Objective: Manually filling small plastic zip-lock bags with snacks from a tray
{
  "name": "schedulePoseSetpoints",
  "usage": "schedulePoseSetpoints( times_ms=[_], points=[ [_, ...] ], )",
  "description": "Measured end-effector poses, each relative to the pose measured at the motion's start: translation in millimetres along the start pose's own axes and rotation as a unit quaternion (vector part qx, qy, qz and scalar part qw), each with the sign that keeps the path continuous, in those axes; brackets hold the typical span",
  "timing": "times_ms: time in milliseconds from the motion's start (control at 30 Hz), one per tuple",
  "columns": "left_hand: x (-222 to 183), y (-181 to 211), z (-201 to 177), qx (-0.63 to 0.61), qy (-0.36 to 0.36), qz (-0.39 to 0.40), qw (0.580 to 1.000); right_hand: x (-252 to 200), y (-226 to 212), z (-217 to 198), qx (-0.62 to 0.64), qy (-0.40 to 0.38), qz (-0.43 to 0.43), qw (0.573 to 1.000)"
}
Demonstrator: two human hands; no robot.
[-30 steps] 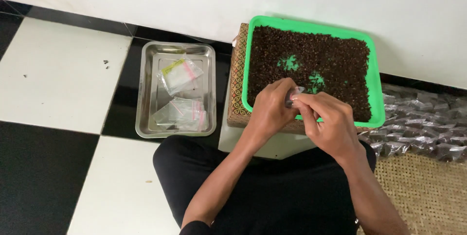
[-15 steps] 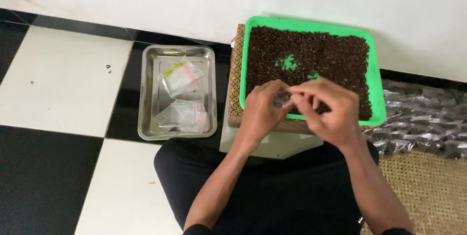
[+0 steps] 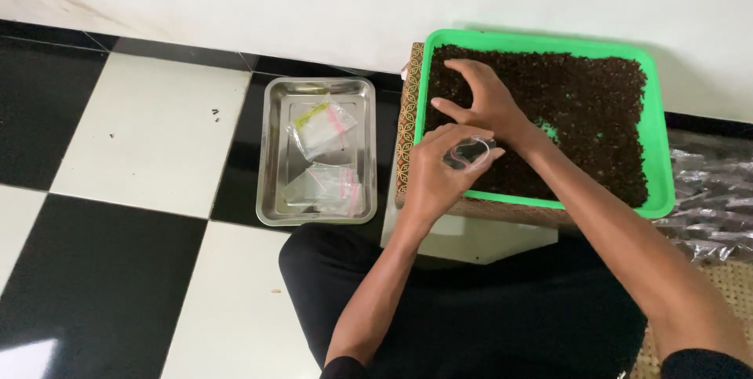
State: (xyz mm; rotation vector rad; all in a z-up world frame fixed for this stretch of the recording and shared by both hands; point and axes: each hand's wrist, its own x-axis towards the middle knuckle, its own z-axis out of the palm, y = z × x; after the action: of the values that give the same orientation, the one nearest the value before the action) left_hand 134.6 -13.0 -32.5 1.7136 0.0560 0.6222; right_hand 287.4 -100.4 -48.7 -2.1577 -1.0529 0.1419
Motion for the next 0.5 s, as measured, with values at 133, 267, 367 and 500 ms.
schedulePoseSetpoints(
  times_ms=[133, 267, 367, 500],
  points=[
    [3.8, -15.3, 1.8, 0.014, 0.016, 0.018, 1.0, -8.6, 44.5, 14.7, -0.037, -0.051, -0.026, 0.998],
    [8.9, -14.2, -0.2, 0.016, 0.044, 0.014, 0.999, -26.8, -11.4, 11.0, -0.037, 0.003, -0.004, 0.999],
    [9.1, -14.3, -1.5, 0.027, 0.045, 0.014, 0.999, -26.5, 38.6, 23.8, -0.072, -0.001, -0.001, 0.997],
    [5.2, -17.2, 0.7, 0.045, 0.042, 0.001, 0.998, -29.0, 44.7, 29.6, -0.134, -0.043, 0.014, 0.99]
  ],
)
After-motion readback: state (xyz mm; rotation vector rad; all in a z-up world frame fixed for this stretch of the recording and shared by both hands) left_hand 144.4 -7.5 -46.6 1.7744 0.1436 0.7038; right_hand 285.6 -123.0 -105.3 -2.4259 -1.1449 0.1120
